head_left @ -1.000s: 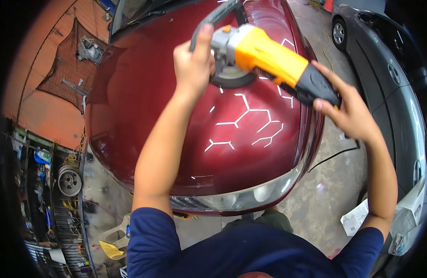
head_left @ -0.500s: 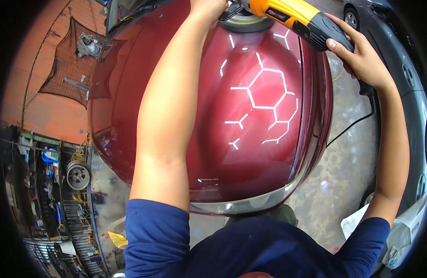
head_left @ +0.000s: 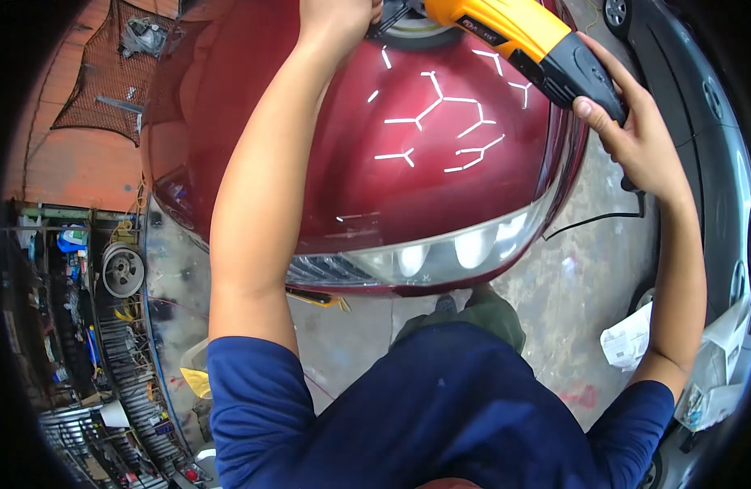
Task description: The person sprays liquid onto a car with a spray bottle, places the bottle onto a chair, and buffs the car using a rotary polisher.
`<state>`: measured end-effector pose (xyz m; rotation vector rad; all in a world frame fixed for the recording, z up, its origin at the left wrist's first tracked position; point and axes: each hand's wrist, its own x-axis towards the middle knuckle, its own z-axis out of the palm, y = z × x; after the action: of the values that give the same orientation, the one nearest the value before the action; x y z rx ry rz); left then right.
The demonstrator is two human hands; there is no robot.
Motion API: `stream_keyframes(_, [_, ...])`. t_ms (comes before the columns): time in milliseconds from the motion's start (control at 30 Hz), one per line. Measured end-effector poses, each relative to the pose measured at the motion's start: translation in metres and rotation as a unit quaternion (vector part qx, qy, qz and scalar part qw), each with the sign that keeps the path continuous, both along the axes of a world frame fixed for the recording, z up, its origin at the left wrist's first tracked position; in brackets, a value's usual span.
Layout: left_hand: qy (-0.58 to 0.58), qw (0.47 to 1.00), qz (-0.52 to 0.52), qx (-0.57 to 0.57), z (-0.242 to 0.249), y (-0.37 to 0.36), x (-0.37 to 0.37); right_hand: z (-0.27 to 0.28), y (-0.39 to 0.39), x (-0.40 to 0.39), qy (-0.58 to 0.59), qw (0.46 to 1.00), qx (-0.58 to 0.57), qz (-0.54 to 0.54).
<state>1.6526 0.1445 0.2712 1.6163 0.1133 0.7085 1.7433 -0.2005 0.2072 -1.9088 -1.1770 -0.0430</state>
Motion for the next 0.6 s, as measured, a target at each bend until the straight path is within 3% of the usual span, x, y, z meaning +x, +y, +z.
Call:
stream_keyframes(233, [0.023,0.998,0.05,-0.016,-0.024,-0.035,-0.11,-0.017,-0.023,-0.105,0.022,1.0,-0.007,0.009])
stream_keyframes(433, [-0.002,0.998,0.057,0.018,-0.061,-0.021,-0.19,-0.034,-0.022,-0.169,0.062,0.998,-0.011,0.032])
stream_keyframes(600, [-0.014,0.995,0.079,0.056,-0.076,-0.036,-0.248,-0.053,-0.017,-0.21,0.031,0.998,0.0,0.052])
